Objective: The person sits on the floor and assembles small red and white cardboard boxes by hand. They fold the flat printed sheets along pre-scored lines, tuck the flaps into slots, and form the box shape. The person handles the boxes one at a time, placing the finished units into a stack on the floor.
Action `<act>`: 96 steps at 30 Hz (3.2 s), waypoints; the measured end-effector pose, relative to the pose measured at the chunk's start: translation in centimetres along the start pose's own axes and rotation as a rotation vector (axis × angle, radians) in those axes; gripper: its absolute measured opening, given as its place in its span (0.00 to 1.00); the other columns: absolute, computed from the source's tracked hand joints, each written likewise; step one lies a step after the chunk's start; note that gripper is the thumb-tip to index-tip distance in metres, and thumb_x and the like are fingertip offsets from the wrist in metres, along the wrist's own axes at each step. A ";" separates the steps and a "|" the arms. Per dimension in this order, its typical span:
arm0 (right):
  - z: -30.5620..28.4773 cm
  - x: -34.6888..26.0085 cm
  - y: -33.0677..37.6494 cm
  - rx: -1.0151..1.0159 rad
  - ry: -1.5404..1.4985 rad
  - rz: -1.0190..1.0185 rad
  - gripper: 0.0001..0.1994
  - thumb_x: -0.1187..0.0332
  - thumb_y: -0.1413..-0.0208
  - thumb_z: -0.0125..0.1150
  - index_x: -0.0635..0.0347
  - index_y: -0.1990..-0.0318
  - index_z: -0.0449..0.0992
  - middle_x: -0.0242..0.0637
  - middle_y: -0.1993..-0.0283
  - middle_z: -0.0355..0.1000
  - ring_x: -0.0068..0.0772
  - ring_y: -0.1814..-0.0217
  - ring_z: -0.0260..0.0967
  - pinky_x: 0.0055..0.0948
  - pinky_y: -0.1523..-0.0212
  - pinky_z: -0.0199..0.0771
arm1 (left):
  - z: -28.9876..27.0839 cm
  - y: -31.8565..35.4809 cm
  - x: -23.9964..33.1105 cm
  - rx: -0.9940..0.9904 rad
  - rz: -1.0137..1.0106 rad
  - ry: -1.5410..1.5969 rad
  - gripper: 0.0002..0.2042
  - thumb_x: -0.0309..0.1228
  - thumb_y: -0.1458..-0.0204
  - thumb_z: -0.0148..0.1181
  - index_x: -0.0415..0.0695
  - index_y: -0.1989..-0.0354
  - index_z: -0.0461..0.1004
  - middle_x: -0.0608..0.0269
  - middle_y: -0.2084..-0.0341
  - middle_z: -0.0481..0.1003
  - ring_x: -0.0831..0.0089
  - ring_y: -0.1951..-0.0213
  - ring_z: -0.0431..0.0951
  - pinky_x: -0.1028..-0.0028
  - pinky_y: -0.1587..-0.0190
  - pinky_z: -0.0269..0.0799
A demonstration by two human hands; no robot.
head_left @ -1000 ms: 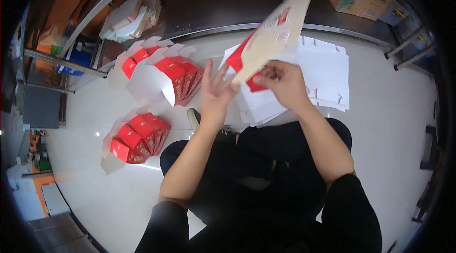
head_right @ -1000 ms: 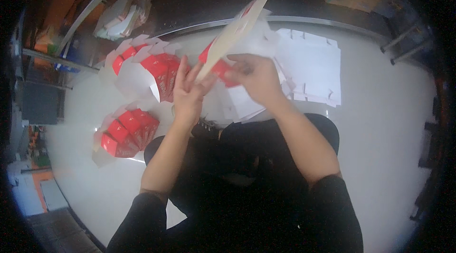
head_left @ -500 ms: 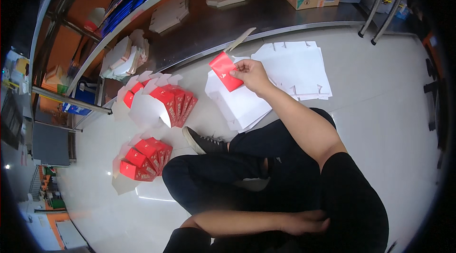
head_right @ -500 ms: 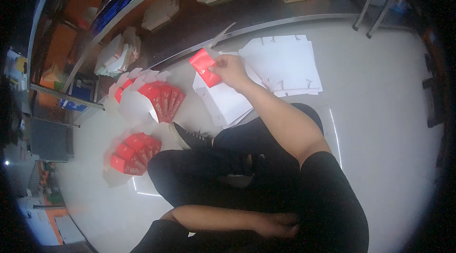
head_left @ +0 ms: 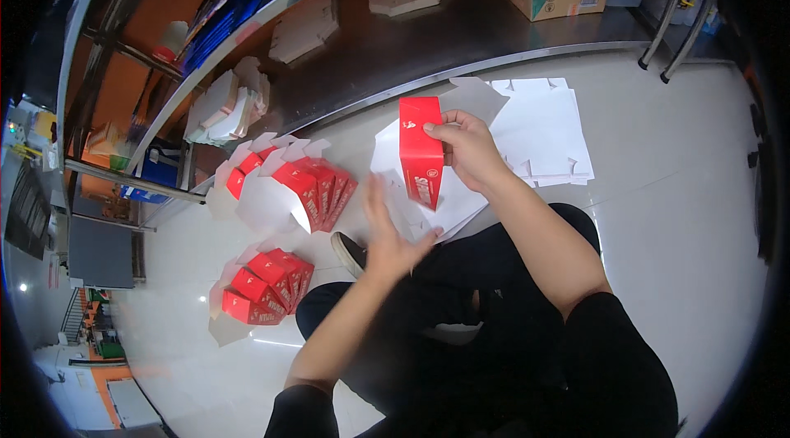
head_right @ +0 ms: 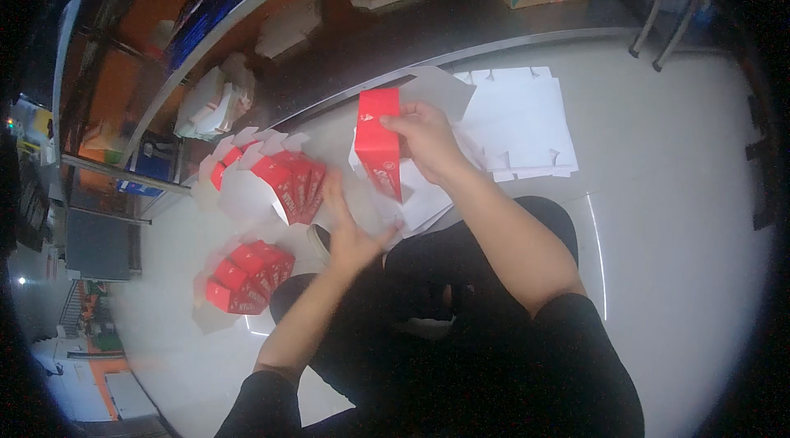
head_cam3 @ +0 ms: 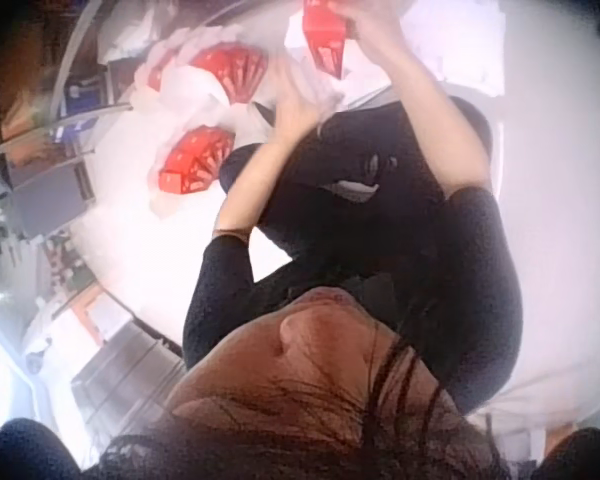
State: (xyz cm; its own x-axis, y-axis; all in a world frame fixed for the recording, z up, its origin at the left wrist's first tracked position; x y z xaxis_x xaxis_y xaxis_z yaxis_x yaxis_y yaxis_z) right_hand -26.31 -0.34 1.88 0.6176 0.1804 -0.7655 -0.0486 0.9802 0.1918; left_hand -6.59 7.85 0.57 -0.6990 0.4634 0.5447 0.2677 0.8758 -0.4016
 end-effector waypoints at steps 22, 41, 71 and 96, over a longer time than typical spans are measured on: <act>2.5 3.3 2.3 -0.628 0.625 0.101 0.19 0.75 0.44 0.68 0.60 0.45 0.73 0.34 0.52 0.77 0.21 0.52 0.75 0.28 0.49 0.73 | -0.1 -5.9 -11.1 -0.089 -0.989 1.477 0.37 0.40 0.47 0.60 0.45 0.30 0.50 0.50 0.43 0.68 0.60 0.41 0.73 0.61 0.47 0.77; 2.5 4.2 2.4 -0.235 -0.050 -0.181 0.17 0.83 0.38 0.53 0.59 0.44 0.61 0.42 0.45 0.71 0.29 0.48 0.74 0.28 0.54 0.80 | 0.8 -3.9 -4.9 0.038 -0.293 0.663 0.25 0.29 0.54 0.75 0.36 0.45 0.77 0.48 0.54 0.81 0.65 0.49 0.80 0.69 0.37 0.66; 2.8 5.1 3.3 0.021 0.253 -0.052 0.08 0.74 0.45 0.71 0.65 0.64 0.76 0.30 0.75 0.74 0.16 0.75 0.67 0.18 0.72 0.68 | 1.6 -3.0 -4.4 0.351 0.009 0.404 0.28 0.20 0.55 0.65 0.34 0.41 0.69 0.46 0.45 0.71 0.56 0.49 0.74 0.64 0.43 0.69; 2.3 4.6 2.9 -0.400 0.874 -0.478 0.15 0.64 0.49 0.74 0.61 0.60 0.76 0.42 0.58 0.73 0.40 0.57 0.73 0.34 0.55 0.73 | -3.7 -5.5 -4.2 -0.246 -0.205 0.587 0.36 0.15 0.54 0.58 0.41 0.31 0.60 0.51 0.49 0.76 0.67 0.50 0.80 0.69 0.51 0.79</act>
State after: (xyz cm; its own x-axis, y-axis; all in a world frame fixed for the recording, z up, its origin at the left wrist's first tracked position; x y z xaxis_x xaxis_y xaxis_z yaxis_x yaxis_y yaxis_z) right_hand -21.84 3.14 0.31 -0.1271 -0.3892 -0.9123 -0.3025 0.8912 -0.3381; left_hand -2.65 1.55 3.27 -0.2935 0.2197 0.9304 0.3594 0.9272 -0.1056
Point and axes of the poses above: each hand's wrist, its own y-axis away from the middle knuckle, its own z-axis out of the palm, x = y × z, the point moved 1 cm from there along -y, towards the middle knuckle
